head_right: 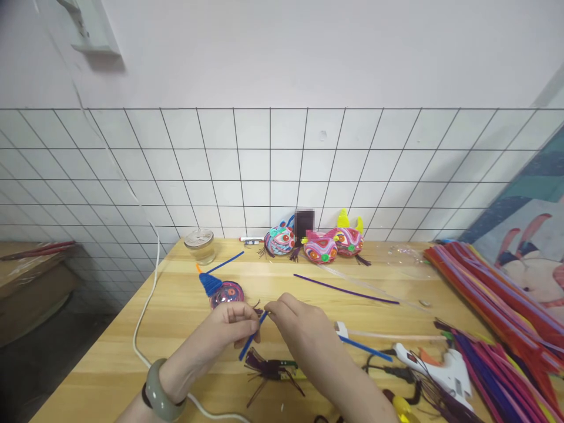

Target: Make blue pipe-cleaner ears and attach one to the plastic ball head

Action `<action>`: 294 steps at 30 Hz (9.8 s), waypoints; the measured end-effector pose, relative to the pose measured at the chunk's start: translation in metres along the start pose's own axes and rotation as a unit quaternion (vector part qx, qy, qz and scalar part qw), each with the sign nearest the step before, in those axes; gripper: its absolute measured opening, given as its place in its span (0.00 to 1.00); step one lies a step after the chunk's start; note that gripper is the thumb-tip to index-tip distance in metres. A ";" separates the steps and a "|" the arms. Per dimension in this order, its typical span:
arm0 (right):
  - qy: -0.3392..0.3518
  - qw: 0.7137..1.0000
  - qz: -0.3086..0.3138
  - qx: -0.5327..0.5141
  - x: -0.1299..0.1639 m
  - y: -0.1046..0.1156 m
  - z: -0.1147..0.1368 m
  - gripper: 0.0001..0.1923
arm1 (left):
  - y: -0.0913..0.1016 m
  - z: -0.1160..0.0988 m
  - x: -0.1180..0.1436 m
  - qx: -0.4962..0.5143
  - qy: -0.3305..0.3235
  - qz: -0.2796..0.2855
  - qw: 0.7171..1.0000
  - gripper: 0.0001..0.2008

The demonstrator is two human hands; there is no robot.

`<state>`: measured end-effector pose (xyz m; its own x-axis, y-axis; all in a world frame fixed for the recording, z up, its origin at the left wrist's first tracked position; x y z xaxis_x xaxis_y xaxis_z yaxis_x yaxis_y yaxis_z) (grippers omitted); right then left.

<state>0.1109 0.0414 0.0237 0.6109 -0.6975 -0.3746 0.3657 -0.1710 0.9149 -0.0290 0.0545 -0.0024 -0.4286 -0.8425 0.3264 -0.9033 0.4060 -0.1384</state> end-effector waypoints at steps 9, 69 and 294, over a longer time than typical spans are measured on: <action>0.033 0.998 0.041 -0.023 0.002 0.008 0.001 0.08 | 0.004 -0.001 0.002 -0.025 0.013 0.033 0.999 0.06; -0.144 0.966 -0.174 -0.122 0.010 0.007 0.009 0.08 | -0.014 0.000 0.002 0.018 -0.066 -0.057 0.996 0.10; -0.344 0.756 -0.175 -0.528 0.010 -0.022 -0.013 0.07 | -0.007 0.006 -0.005 0.049 -0.016 -0.044 0.998 0.16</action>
<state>0.1182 0.0468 -0.0019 -0.0302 -0.9973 -0.0664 0.9995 -0.0310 0.0111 -0.0206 0.0542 -0.0090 -0.3471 -0.8847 0.3112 -0.9339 0.2956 -0.2013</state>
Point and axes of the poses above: each hand's wrist, its own x-axis away from the middle knuckle, its own y-axis out of the back of the hand, z = x × y, the point moved 4 cm from there along -x, towards the middle knuckle, and after that the axes turned 7 degrees about y, right-handed, at the moved point
